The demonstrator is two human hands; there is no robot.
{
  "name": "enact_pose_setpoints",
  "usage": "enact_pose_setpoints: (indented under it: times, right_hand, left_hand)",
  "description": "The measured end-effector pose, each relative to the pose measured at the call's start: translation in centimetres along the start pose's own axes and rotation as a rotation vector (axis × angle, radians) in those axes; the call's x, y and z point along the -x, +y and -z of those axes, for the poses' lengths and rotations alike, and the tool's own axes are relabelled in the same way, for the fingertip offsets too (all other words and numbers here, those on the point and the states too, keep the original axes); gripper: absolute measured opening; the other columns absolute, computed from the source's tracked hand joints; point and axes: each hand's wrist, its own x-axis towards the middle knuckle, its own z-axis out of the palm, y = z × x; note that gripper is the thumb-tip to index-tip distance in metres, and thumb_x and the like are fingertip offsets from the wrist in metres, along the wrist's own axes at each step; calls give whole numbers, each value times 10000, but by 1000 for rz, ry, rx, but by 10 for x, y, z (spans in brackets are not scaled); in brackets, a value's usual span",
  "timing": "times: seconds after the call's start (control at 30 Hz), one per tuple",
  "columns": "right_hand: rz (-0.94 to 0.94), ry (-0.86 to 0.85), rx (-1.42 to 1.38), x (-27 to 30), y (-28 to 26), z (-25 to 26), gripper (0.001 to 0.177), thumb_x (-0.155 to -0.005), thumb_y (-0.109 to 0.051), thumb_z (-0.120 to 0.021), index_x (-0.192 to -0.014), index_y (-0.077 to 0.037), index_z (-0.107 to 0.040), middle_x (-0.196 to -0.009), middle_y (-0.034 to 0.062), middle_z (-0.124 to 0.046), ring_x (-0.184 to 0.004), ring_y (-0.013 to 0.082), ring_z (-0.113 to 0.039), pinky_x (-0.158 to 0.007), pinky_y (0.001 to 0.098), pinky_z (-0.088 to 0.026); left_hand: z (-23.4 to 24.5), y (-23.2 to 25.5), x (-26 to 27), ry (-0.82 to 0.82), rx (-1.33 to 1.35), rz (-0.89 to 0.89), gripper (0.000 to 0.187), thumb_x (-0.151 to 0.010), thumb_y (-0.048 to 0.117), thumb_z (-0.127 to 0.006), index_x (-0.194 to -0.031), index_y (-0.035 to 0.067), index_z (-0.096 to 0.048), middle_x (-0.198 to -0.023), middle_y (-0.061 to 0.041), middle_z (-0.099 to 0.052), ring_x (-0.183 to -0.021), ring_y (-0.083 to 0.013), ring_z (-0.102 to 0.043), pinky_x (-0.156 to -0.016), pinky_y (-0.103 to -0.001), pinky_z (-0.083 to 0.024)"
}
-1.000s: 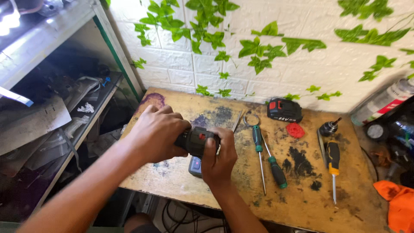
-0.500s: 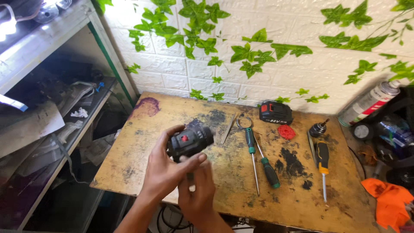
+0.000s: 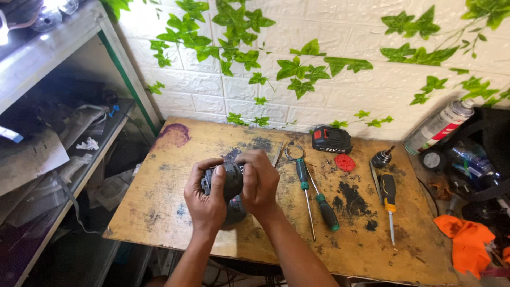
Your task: The person assembles a cordless drill by hand, fitting the handle casing onto the internal motor and gear assembly. They align the components, press the casing halves together, and rotate the drill to inspect the fit and the chuck.
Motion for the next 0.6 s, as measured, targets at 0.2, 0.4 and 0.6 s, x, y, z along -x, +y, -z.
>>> enact_pose_setpoints:
  times: [0.2, 0.4, 0.6]
  right_hand:
    - [-112, 85, -3, -6, -5, -7, 440, -1051, -229, -393, -770, -101, -706, -686, 81, -673, -622, 308, -696, -620, 392, -566]
    - [-217, 52, 22, -8, -12, -7, 425, -1089, -160, -389, -802, -85, -693, -647, 113, -644, -580, 298, -679, -580, 418, -578]
    - [-285, -12, 115, -11, -18, -3, 424, -1090, -164, -406, -802, -66, -702, -667, 166, -669, -599, 339, -686, -592, 437, -566]
  left_hand:
    - [-9, -11, 0, 109, 51, -61, 231, -949, 333, -654, -988, 151, -791, -756, -52, -695, -727, -130, -622, -708, -304, -525]
    - [-11, -16, 0, 140, 85, -148, 201, -948, 276, -657, -972, 116, -776, -803, -94, -704, -766, -218, -682, -755, -332, -530]
    - [-12, -20, 0, 143, 103, -171, 191, -946, 254, -668, -968, 96, -772, -782, -93, -690, -761, -222, -684, -748, -331, -527]
